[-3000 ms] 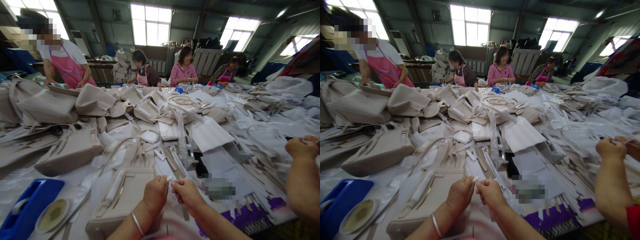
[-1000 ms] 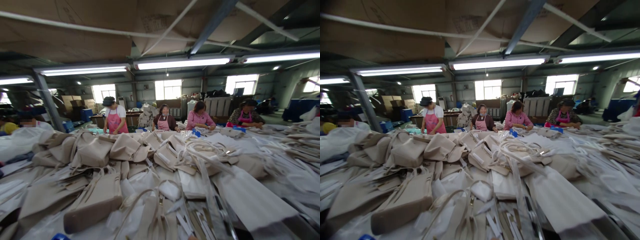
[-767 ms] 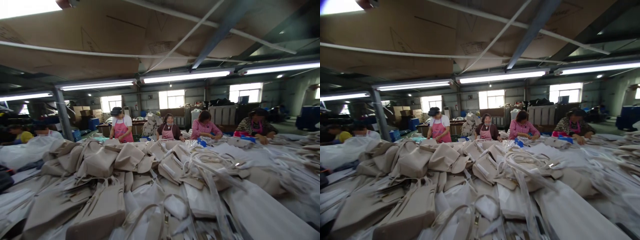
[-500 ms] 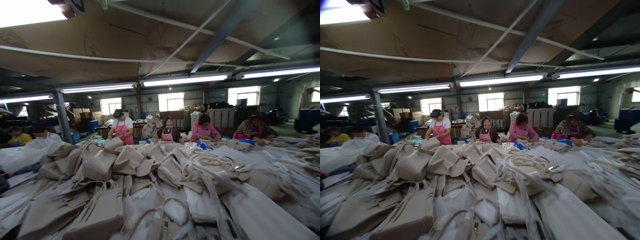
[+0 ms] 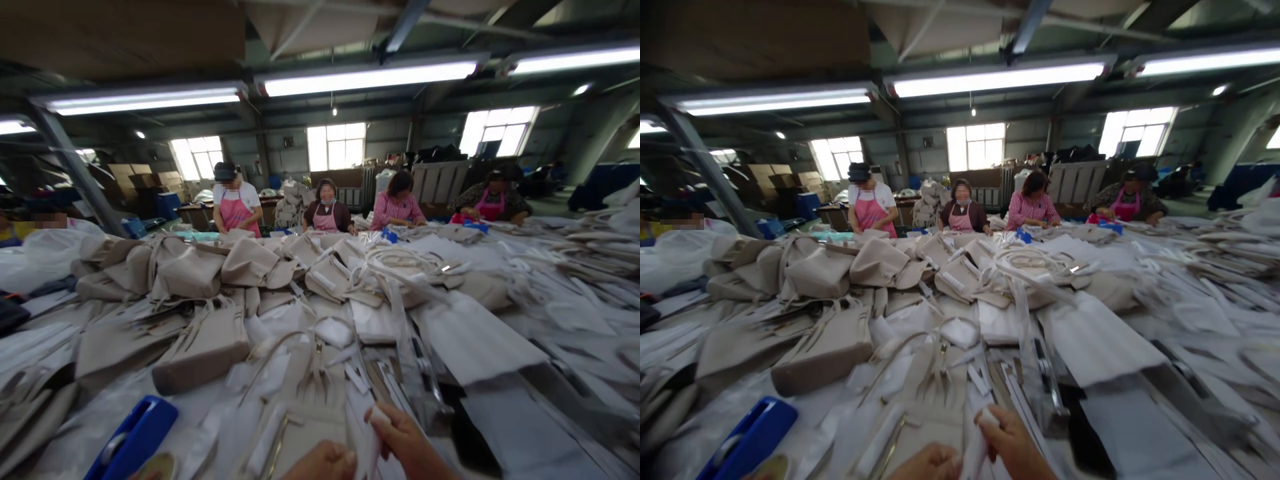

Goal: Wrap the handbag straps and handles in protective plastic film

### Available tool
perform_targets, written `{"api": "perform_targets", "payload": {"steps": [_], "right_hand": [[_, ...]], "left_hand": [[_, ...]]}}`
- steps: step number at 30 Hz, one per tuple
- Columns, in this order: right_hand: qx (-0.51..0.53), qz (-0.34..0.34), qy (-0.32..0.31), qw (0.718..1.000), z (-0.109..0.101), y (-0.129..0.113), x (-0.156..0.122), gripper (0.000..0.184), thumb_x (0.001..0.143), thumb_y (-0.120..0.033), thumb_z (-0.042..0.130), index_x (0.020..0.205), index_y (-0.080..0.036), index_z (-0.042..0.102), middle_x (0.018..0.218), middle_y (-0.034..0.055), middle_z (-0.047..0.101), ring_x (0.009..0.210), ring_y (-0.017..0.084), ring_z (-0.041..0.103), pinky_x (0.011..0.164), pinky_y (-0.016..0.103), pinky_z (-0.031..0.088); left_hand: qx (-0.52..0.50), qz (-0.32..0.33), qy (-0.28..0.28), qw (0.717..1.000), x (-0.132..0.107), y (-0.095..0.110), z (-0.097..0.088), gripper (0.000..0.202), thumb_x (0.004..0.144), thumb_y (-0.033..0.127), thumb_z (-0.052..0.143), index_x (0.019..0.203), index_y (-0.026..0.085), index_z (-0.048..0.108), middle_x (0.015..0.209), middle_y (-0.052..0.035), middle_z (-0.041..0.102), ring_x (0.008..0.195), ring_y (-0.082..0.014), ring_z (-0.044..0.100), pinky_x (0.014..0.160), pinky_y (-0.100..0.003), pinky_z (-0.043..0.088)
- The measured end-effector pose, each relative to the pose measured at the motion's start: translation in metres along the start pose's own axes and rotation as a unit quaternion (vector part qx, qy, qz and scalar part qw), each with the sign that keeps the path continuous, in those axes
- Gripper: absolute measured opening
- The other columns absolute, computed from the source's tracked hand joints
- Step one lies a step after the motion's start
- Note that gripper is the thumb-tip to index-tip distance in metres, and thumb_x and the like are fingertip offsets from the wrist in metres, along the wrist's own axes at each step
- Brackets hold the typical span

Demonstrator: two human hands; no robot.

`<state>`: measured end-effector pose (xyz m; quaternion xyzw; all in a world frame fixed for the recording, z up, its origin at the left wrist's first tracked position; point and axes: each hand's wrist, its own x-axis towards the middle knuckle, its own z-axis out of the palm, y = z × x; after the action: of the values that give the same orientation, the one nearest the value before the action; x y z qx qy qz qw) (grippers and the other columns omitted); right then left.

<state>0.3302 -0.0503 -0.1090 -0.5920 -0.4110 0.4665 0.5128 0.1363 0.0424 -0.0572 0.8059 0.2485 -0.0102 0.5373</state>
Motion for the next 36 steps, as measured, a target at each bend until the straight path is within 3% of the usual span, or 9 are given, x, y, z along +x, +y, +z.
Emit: {"api": "perform_targets", "payload": {"steps": [3,5,8,13,18,23,28,33,36], "right_hand": [[0.060,0.018,0.031,0.998,0.002,0.001,-0.012,0.037,0.086,-0.052,0.056,0.086,-0.016,0.064,0.058,-0.0045,0.047,0.052,0.011,0.043,0.050,0.023,0.033],[0.071,0.034,0.049,0.996,0.002,0.001,-0.013,0.037,0.087,-0.051,0.056,0.089,-0.016,0.065,0.058,-0.0046,0.048,0.052,0.011,0.043,0.049,0.023,0.033],[0.046,0.032,0.065,0.996,0.003,0.000,-0.013,0.036,0.088,-0.050,0.054,0.083,-0.016,0.064,0.057,-0.0043,0.048,0.052,0.011,0.044,0.050,0.023,0.034],[0.000,0.033,0.096,0.995,0.006,0.005,-0.012,0.034,0.089,-0.047,0.054,0.075,-0.016,0.062,0.055,-0.0041,0.048,0.051,0.011,0.045,0.049,0.023,0.035],[0.060,0.046,0.114,0.991,0.011,0.011,-0.012,0.036,0.088,-0.049,0.057,0.082,-0.015,0.065,0.056,-0.0039,0.048,0.051,0.011,0.044,0.048,0.023,0.035],[0.262,0.067,0.038,0.962,0.005,0.017,-0.019,0.044,0.078,-0.051,0.071,0.105,-0.018,0.064,0.077,-0.0004,0.058,0.061,0.011,0.049,0.060,0.024,0.043],[0.180,0.083,-0.109,0.974,0.007,0.028,-0.035,0.035,0.070,-0.038,0.080,0.095,-0.015,0.071,0.076,0.0015,0.063,0.066,0.012,0.051,0.062,0.025,0.041],[0.170,0.091,-0.084,0.978,0.027,0.021,-0.040,0.031,0.068,-0.032,0.080,0.094,-0.015,0.074,0.071,-0.0002,0.065,0.062,0.012,0.051,0.063,0.026,0.041],[0.193,0.095,-0.044,0.976,0.039,0.010,-0.039,0.033,0.063,-0.030,0.082,0.091,-0.015,0.073,0.072,0.0012,0.067,0.064,0.014,0.056,0.065,0.028,0.045]], "left_hand": [[-0.063,-0.049,-0.060,0.995,-0.001,-0.011,0.013,0.043,0.094,0.046,0.043,0.076,0.013,0.065,0.066,0.0012,0.057,0.059,-0.0121,0.050,0.059,-0.025,0.042],[-0.084,-0.068,-0.072,0.992,-0.001,-0.011,0.017,0.039,0.089,0.042,0.045,0.069,0.013,0.061,0.059,0.0037,0.048,0.055,-0.0098,0.040,0.054,-0.023,0.034],[-0.064,-0.070,-0.060,0.994,0.001,-0.003,0.020,0.028,0.084,0.035,0.047,0.068,0.014,0.058,0.060,0.0045,0.045,0.056,-0.0097,0.037,0.052,-0.023,0.028],[-0.028,-0.066,-0.010,0.997,0.004,-0.001,0.032,0.022,0.082,0.031,0.048,0.076,0.013,0.060,0.069,0.0015,0.052,0.064,-0.0128,0.045,0.057,-0.024,0.032],[-0.056,-0.071,-0.020,0.996,0.000,-0.003,0.035,0.019,0.081,0.028,0.048,0.079,0.013,0.061,0.072,0.0001,0.055,0.066,-0.0140,0.048,0.060,-0.025,0.035],[-0.054,-0.069,0.033,0.996,-0.004,-0.006,0.037,0.023,0.084,0.030,0.047,0.083,0.014,0.063,0.080,-0.0041,0.061,0.073,-0.0171,0.053,0.064,-0.026,0.041],[-0.111,-0.051,0.018,0.992,-0.008,-0.007,0.034,0.029,0.086,0.032,0.046,0.091,0.012,0.067,0.082,-0.0044,0.062,0.071,-0.0157,0.052,0.065,-0.025,0.041],[-0.150,-0.020,-0.045,0.988,-0.011,-0.005,0.027,0.031,0.086,0.027,0.047,0.103,0.012,0.068,0.083,-0.0039,0.064,0.067,-0.0138,0.049,0.062,-0.025,0.041],[-0.106,0.003,-0.034,0.994,-0.009,-0.006,0.032,0.030,0.088,0.027,0.045,0.101,0.013,0.068,0.082,-0.0045,0.066,0.071,-0.0156,0.052,0.068,-0.025,0.043]]}}
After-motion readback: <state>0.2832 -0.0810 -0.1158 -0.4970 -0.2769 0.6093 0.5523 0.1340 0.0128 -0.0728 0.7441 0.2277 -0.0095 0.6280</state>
